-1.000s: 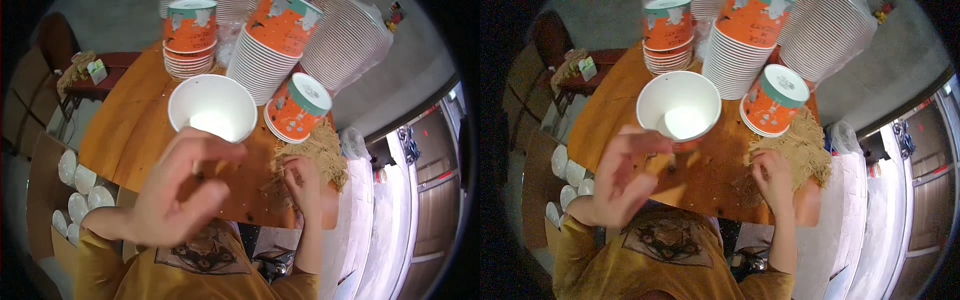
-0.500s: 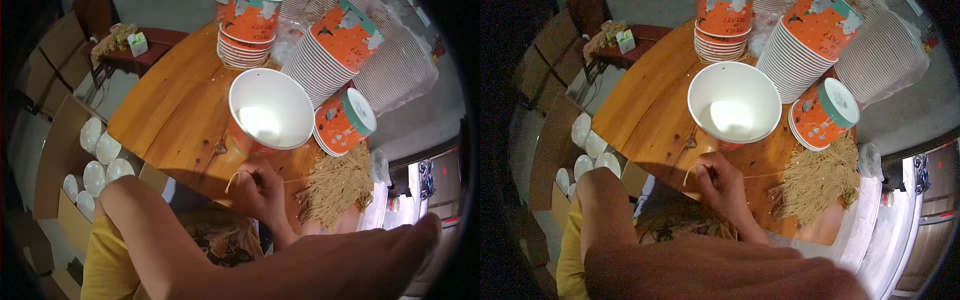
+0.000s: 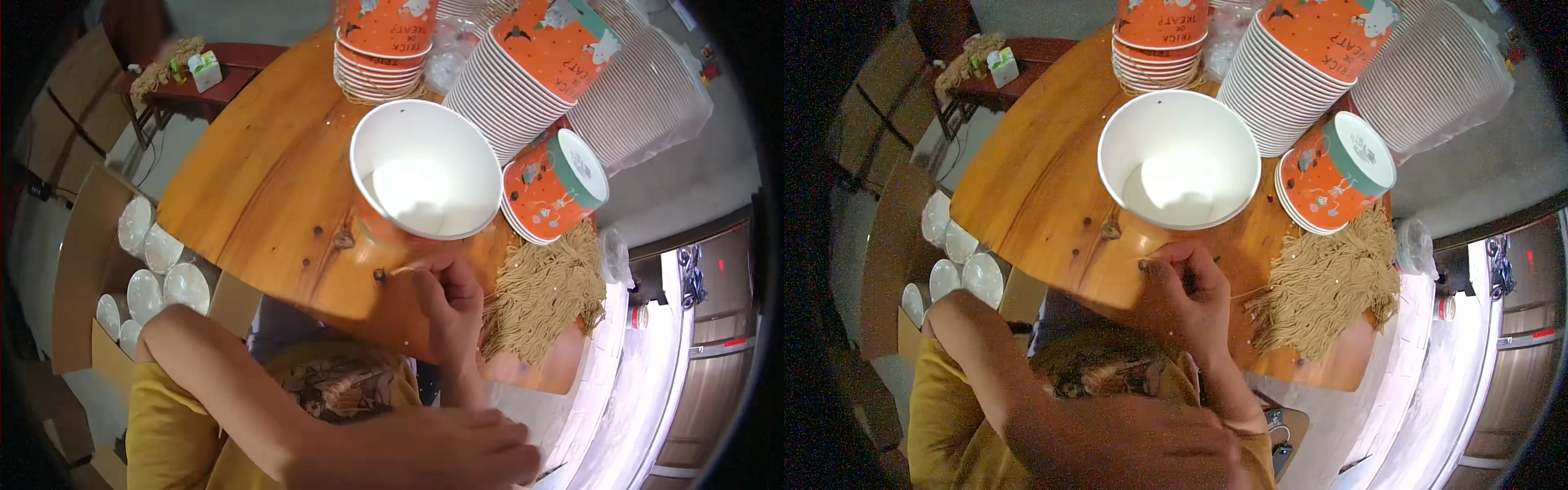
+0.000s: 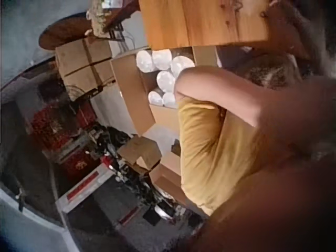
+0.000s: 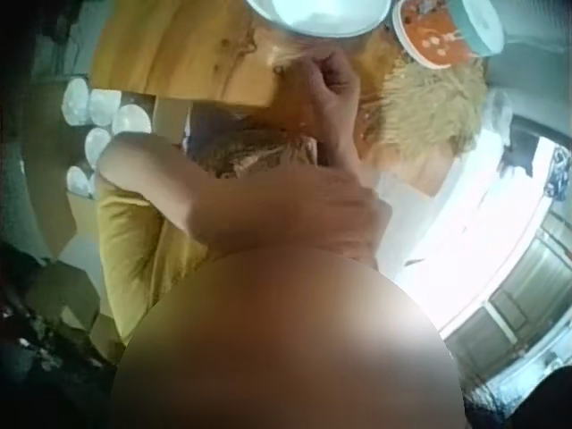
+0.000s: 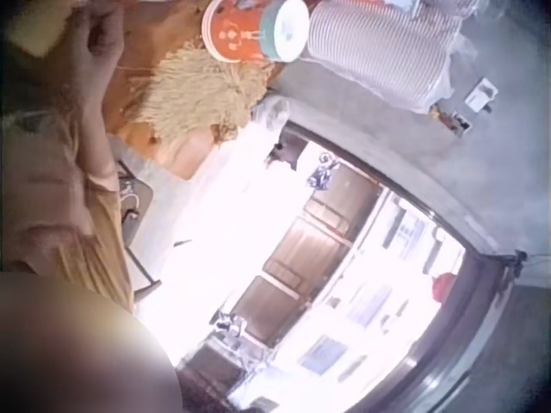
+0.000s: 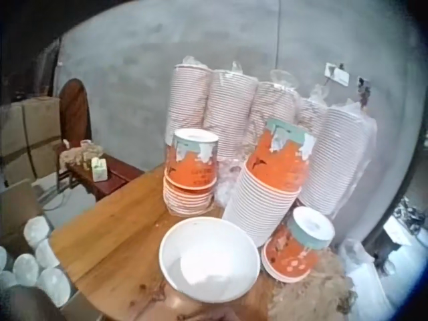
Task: Tying thin strings onto the rims of themed paper cups for packaging.
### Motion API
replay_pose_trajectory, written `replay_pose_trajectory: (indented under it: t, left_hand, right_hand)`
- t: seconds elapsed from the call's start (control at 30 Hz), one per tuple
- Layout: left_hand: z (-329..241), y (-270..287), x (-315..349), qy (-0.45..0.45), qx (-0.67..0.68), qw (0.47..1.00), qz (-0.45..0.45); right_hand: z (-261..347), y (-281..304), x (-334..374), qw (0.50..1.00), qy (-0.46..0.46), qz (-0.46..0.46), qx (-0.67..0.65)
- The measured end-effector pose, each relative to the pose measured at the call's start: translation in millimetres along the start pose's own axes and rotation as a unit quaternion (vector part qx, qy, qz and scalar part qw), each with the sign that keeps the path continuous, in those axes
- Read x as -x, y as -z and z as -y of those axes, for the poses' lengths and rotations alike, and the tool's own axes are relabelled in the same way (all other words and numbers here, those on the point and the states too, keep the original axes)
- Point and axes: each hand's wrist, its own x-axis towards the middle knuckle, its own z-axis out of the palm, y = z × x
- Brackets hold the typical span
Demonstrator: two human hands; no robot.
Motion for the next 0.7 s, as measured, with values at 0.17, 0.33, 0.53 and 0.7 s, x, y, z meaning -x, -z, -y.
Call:
replay_pose_trajectory:
  t: [0.17,0.33,0.53,0.7]
  left_hand:
    - [35.4,62.4,41.3,-0.043,-0.490,0.810,-0.318]
    - [49.5,65.3,41.8,0.088,-0.349,0.863,-0.355]
    - [62.2,71.7,36.0,0.069,-0.410,0.839,-0.351]
    - [58.4,61.1,26.1,0.098,-0.314,0.863,-0.383]
  right_hand:
    - [-0.7,7.3,5.1,0.996,0.013,-0.029,0.079]
    - [0.7,4.9,7.2,0.992,0.058,-0.011,0.113]
    - [-6.2,12.5,11.2,0.992,0.070,-0.014,0.102]
    - [-4.1,16.6,12.6,0.988,0.126,-0.010,0.091]
